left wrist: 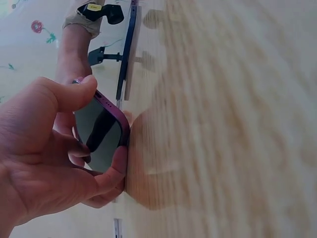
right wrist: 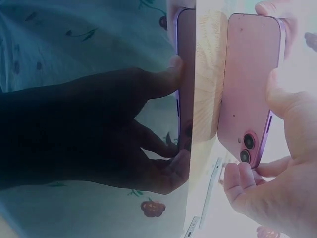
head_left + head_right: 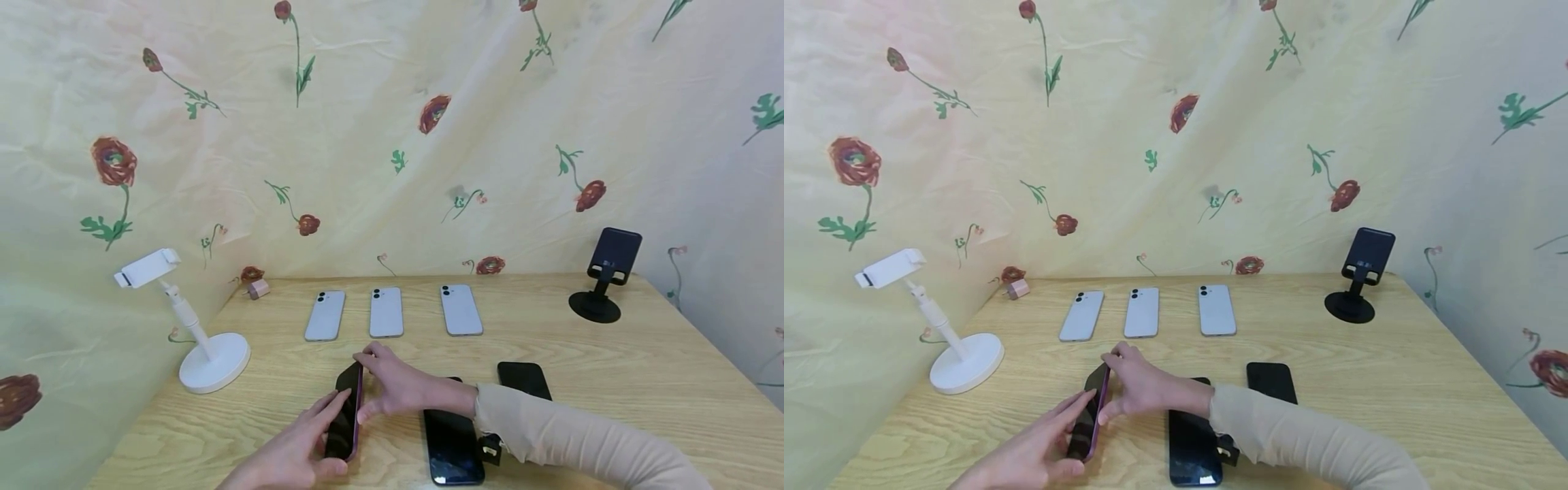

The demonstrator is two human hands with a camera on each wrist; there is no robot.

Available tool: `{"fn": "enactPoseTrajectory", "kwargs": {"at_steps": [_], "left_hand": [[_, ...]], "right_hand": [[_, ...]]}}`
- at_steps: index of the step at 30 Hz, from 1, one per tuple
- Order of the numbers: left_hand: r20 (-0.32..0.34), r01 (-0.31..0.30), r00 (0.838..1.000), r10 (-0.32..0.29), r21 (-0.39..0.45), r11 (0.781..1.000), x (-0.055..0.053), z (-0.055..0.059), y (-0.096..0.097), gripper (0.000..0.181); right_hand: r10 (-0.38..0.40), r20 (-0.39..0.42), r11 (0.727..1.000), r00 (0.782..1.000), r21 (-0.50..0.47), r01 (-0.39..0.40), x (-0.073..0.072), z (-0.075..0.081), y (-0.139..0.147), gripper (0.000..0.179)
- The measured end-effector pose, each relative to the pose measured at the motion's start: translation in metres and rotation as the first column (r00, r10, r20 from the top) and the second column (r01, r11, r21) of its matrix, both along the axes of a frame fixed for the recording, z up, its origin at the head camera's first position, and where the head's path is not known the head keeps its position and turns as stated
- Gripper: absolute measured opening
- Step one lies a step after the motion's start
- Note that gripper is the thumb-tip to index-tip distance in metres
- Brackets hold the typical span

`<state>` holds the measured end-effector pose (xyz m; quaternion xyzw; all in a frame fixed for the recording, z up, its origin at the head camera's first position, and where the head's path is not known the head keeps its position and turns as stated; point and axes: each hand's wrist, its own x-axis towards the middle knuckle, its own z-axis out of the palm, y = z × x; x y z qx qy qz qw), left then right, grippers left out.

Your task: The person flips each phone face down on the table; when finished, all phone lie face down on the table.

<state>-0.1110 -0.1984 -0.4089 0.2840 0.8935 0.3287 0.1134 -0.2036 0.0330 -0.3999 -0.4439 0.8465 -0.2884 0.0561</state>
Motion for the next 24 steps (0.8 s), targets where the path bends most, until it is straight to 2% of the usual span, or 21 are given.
{"fn": "enactPoseTrajectory", "kwargs": {"at_steps": [2, 6, 9, 15, 24], "left_hand": [[0.008, -0.007, 1.0, 0.007, 0.012, 1.0, -0.001, 0.0, 0.0, 0.096], [0.042, -0.011, 0.999, 0.007, 0.094, 0.995, -0.002, -0.001, 0.002, 0.089], [0.037, -0.03, 0.999, 0.026, 0.132, 0.991, 0.0, -0.001, 0.004, 0.086], [0.02, -0.091, 0.996, 0.089, 0.115, 0.989, 0.002, -0.001, 0.008, 0.089], [0.046, -0.066, 0.997, 0.058, 0.184, 0.981, 0.002, 0.001, 0.005, 0.089]], "right_hand": [[-0.003, 0.007, 1.0, 1.0, -0.001, 0.003, 0.001, 0.001, 0.0, 0.101], [-0.006, 0.008, 1.0, 1.0, -0.002, 0.006, 0.001, 0.002, -0.001, 0.1], [-0.008, 0.011, 1.0, 1.0, -0.001, 0.008, 0.001, 0.003, -0.002, 0.099], [-0.004, 0.012, 1.0, 1.0, -0.008, 0.004, 0.001, 0.004, -0.006, 0.099], [-0.021, 0.007, 0.999, 1.0, -0.037, 0.021, 0.002, 0.006, -0.011, 0.099]]}}
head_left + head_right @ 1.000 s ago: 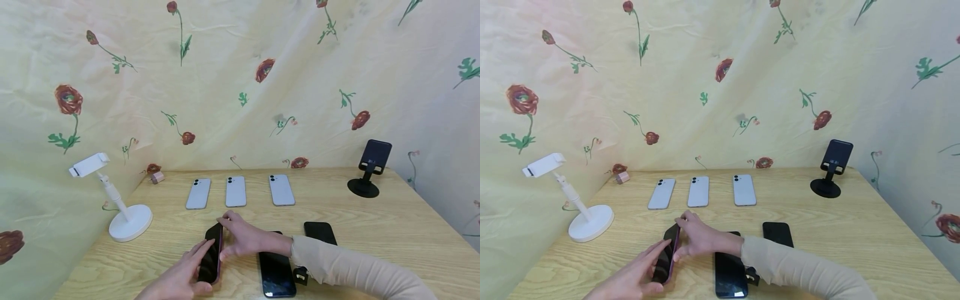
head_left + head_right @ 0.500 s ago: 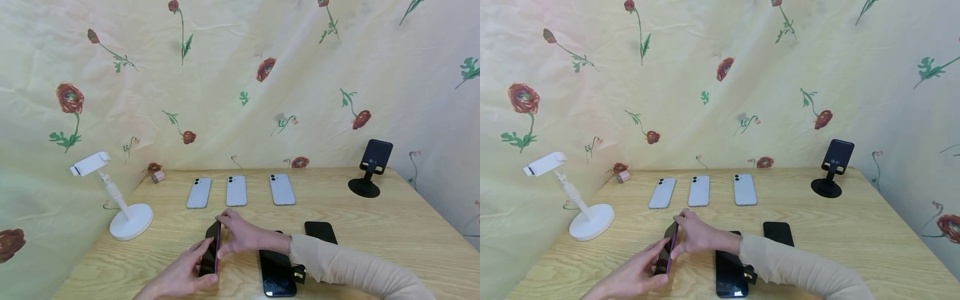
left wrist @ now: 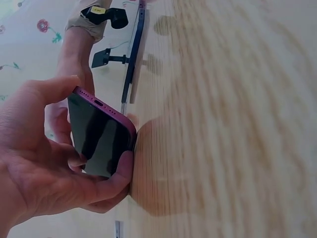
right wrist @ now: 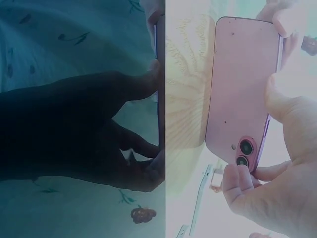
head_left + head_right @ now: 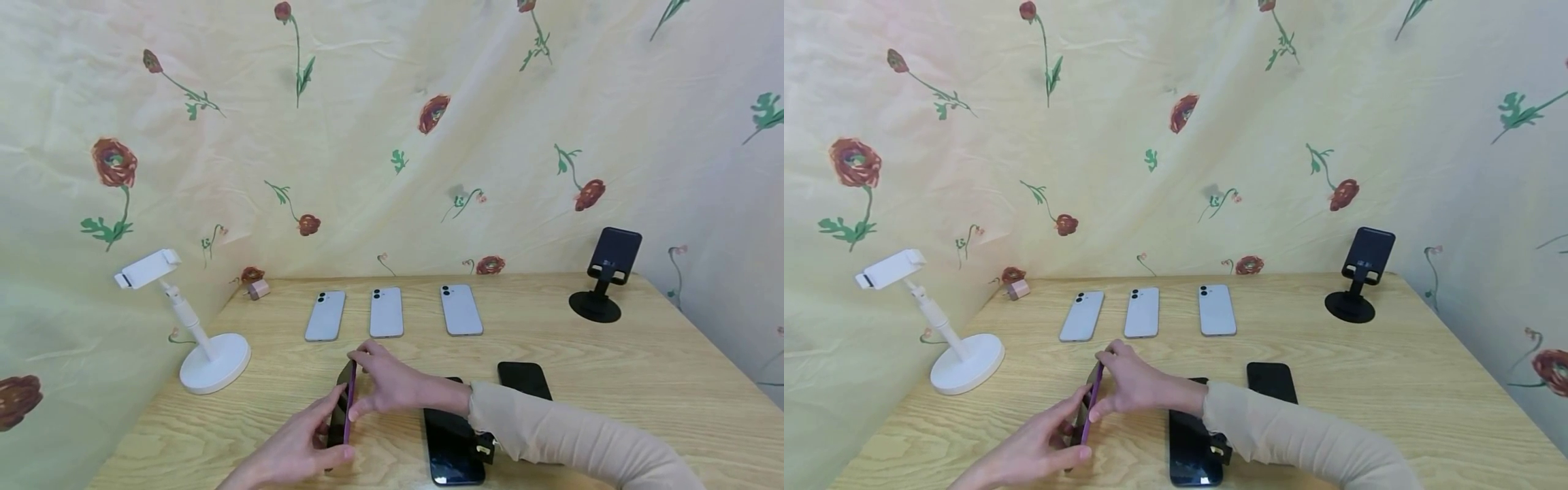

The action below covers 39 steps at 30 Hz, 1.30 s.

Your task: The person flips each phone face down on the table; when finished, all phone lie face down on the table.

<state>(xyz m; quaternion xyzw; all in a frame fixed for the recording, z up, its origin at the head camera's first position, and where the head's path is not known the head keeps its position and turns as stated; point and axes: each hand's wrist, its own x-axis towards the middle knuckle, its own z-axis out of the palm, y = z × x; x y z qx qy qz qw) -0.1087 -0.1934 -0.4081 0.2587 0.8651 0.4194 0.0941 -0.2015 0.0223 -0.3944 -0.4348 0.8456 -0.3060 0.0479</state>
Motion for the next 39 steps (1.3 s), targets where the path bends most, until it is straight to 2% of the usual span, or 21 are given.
{"fn": "enactPoseTrajectory", "kwargs": {"at_steps": [7, 12, 16, 22, 34, 39], "left_hand": [[0.015, 0.018, 1.0, -0.018, 0.017, 1.0, 0.0, 0.002, -0.003, 0.091], [0.047, 0.052, 0.998, -0.052, 0.014, 0.999, -0.001, 0.005, -0.006, 0.091], [0.086, 0.077, 0.993, -0.081, 0.049, 0.996, -0.002, 0.006, -0.007, 0.091], [0.096, 0.069, 0.993, -0.074, 0.051, 0.996, -0.001, 0.008, -0.011, 0.091], [0.15, 0.046, 0.987, -0.055, 0.069, 0.997, 0.001, 0.01, -0.02, 0.091], [0.139, 0.055, 0.988, -0.064, 0.067, 0.996, 0.002, 0.01, -0.023, 0.09]], "right_hand": [[-0.006, 0.026, 1.0, 1.0, -0.015, 0.006, 0.002, 0.001, -0.003, 0.099], [0.002, 0.055, 1.0, 0.998, -0.024, -0.001, 0.003, 0.002, -0.004, 0.098], [0.008, 0.09, 0.999, 0.996, -0.038, -0.005, 0.004, 0.001, -0.006, 0.097], [0.008, 0.157, 0.996, 0.988, -0.087, 0.006, 0.005, -0.002, -0.009, 0.095], [0.068, 0.252, 0.979, 0.965, -0.203, -0.016, 0.005, -0.006, -0.019, 0.057], [0.1, 0.266, 0.976, 0.959, -0.214, -0.042, 0.008, -0.007, -0.022, 0.062]]}}
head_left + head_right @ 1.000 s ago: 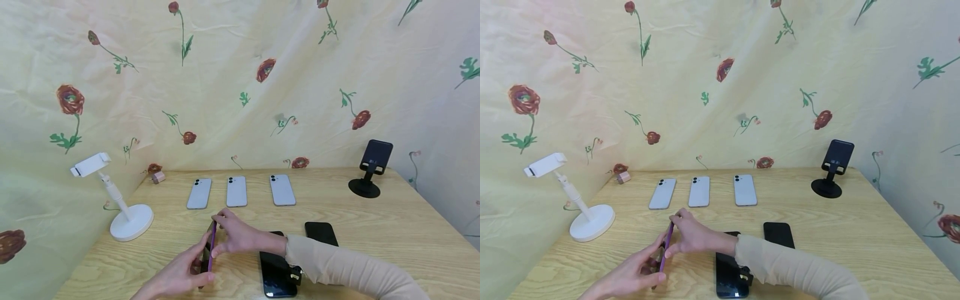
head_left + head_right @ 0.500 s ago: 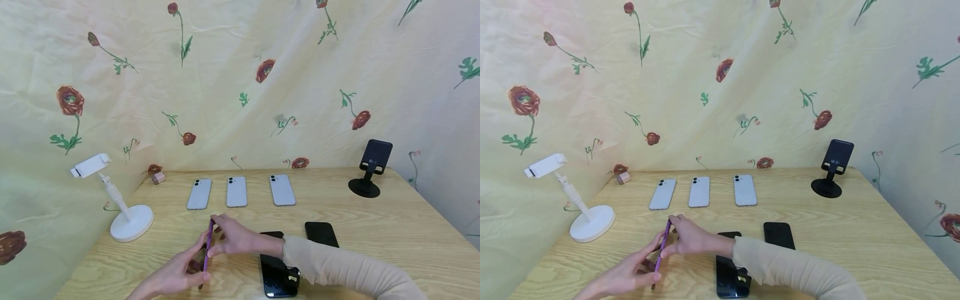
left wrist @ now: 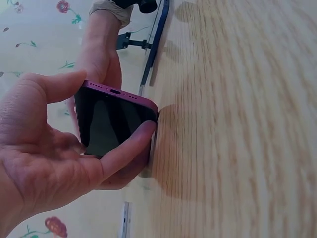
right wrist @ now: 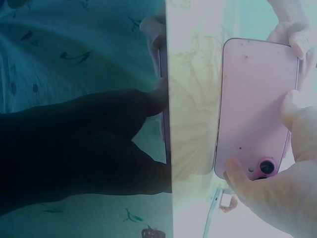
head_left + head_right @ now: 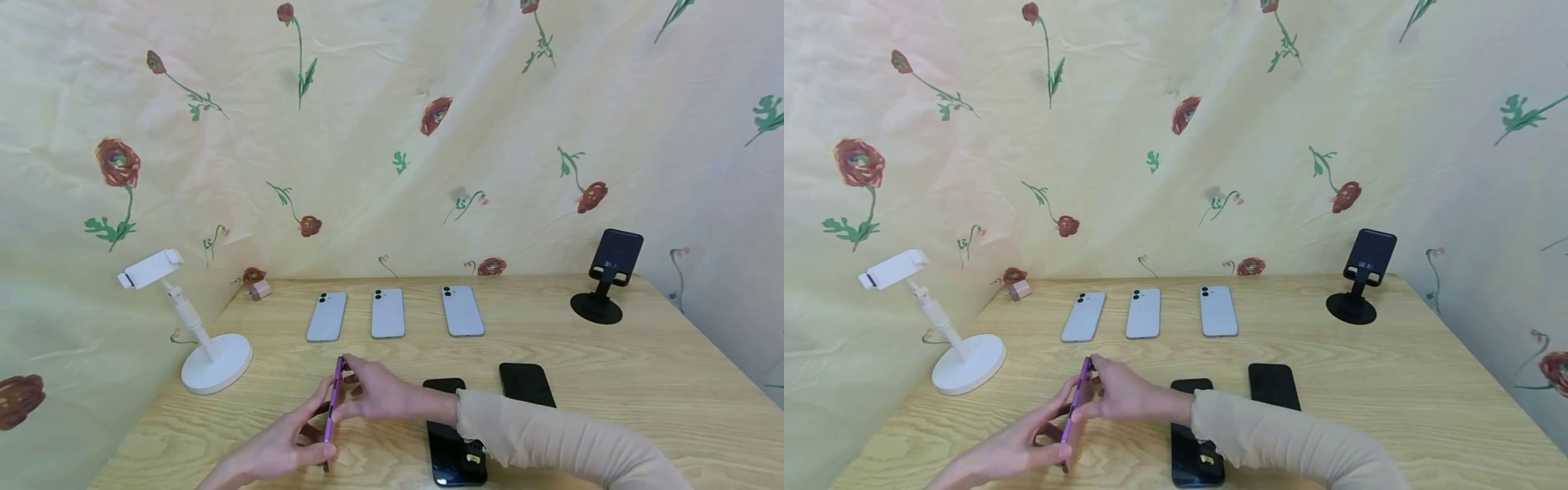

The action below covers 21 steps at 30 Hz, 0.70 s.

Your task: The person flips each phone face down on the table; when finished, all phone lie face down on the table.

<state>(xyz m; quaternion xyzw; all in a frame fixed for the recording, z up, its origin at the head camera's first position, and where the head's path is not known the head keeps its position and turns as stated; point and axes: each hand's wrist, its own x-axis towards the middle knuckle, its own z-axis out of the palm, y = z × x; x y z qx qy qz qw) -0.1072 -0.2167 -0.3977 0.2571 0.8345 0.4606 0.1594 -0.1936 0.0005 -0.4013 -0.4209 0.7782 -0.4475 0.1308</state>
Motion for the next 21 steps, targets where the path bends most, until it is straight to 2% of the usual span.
{"fn": "enactPoseTrajectory", "kwargs": {"at_steps": [4, 7, 12, 17, 21], "left_hand": [[0.007, 0.029, 1.0, -0.029, 0.034, 0.999, -0.001, 0.0, -0.002, 0.09], [0.048, 0.05, 0.997, -0.055, 0.086, 0.995, -0.002, -0.001, -0.004, 0.089], [0.069, 0.071, 0.994, -0.079, 0.118, 0.991, -0.002, -0.002, -0.007, 0.089], [0.043, 0.102, 0.993, -0.109, 0.136, 0.985, -0.003, -0.001, -0.009, 0.088], [0.049, 0.118, 0.991, -0.126, 0.141, 0.983, -0.003, 0.0, -0.011, 0.087]], "right_hand": [[0.014, 0.006, 1.0, 1.0, -0.006, -0.014, 0.003, -0.001, -0.002, 0.07], [0.015, 0.006, 1.0, 1.0, -0.01, -0.015, 0.003, -0.002, -0.003, 0.071], [0.003, 0.019, 1.0, 1.0, -0.006, -0.003, 0.003, -0.004, -0.006, 0.068], [0.0, -0.039, 1.0, 0.999, 0.001, 0.0, 0.004, -0.005, -0.009, 0.067], [0.011, -0.086, 1.0, 0.996, 0.02, -0.009, 0.006, -0.006, -0.01, 0.064]]}}
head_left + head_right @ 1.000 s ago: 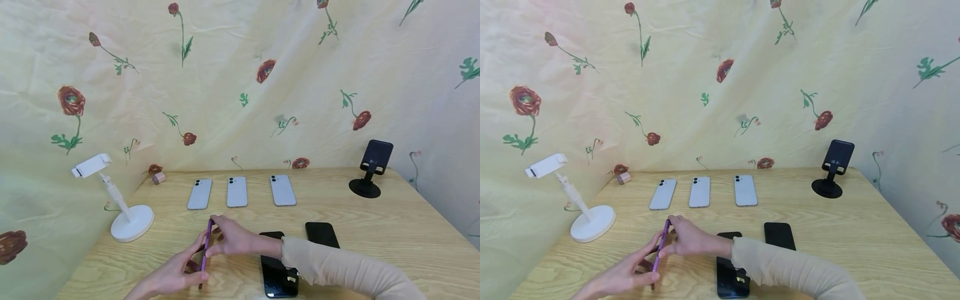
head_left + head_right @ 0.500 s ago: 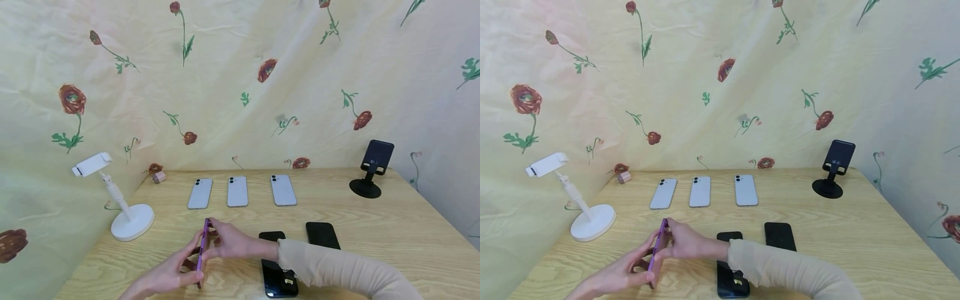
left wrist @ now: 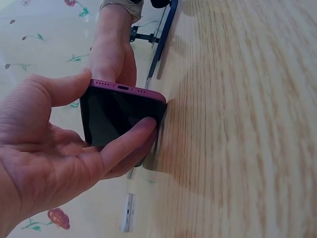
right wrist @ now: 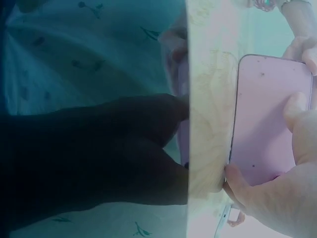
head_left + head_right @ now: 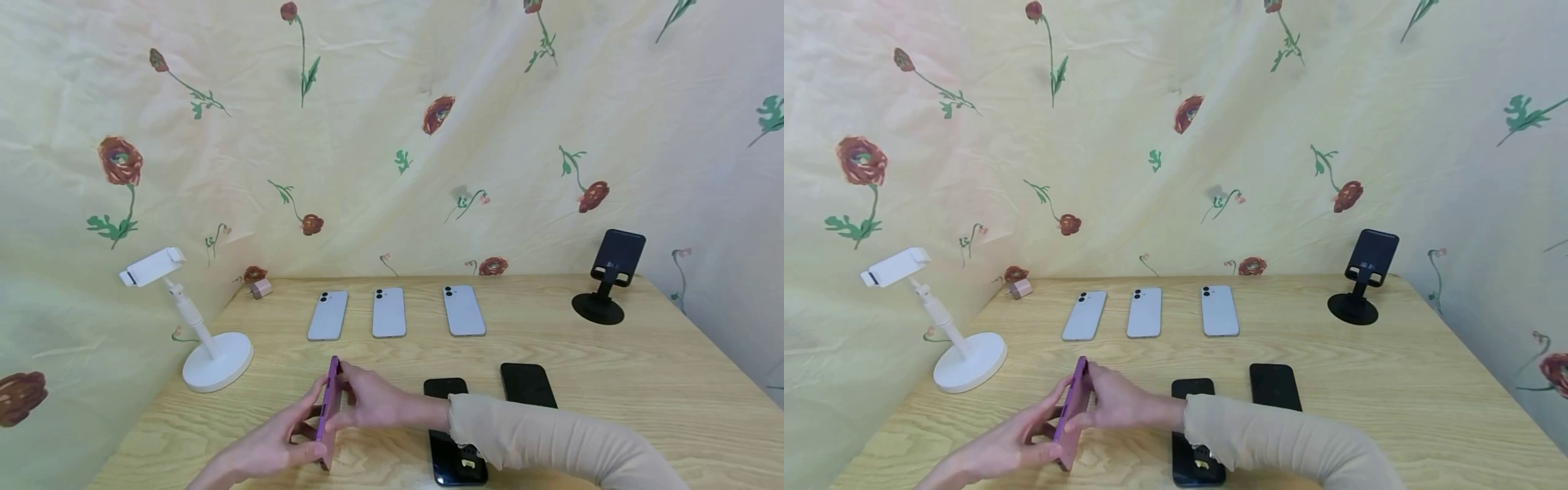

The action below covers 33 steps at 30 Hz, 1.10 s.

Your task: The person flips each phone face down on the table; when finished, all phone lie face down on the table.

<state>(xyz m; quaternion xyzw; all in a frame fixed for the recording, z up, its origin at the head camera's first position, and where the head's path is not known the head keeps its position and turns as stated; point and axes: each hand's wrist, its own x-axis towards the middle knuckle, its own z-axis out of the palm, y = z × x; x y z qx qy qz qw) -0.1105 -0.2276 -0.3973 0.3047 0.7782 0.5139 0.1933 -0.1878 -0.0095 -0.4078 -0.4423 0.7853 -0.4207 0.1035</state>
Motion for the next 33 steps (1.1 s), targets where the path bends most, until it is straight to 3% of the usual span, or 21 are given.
{"fn": "enactPoseTrajectory", "kwargs": {"at_steps": [8, 16, 22, 33], "left_hand": [[-0.006, 0.027, 1.0, -0.027, 0.011, 1.0, -0.001, 0.001, -0.003, 0.089], [0.028, 0.042, 0.999, -0.043, 0.042, 0.998, -0.001, 0.002, -0.007, 0.092], [0.062, 0.038, 0.997, -0.042, 0.053, 0.998, -0.001, 0.003, -0.012, 0.094], [-0.042, 0.077, 0.996, -0.077, -0.02, 0.997, -0.004, 0.007, -0.019, 0.095]], "right_hand": [[0.012, -0.096, 0.999, 0.995, 0.036, -0.009, -0.001, -0.003, -0.001, 0.06], [-0.045, -0.178, 0.979, 0.983, 0.186, 0.078, 0.005, -0.002, -0.005, 0.103], [-0.069, -0.218, 0.95, 0.973, 0.285, 0.131, 0.01, -0.003, -0.009, 0.116], [-0.08, -0.236, 0.919, 0.968, 0.359, 0.164, 0.012, -0.005, -0.01, 0.122]]}}
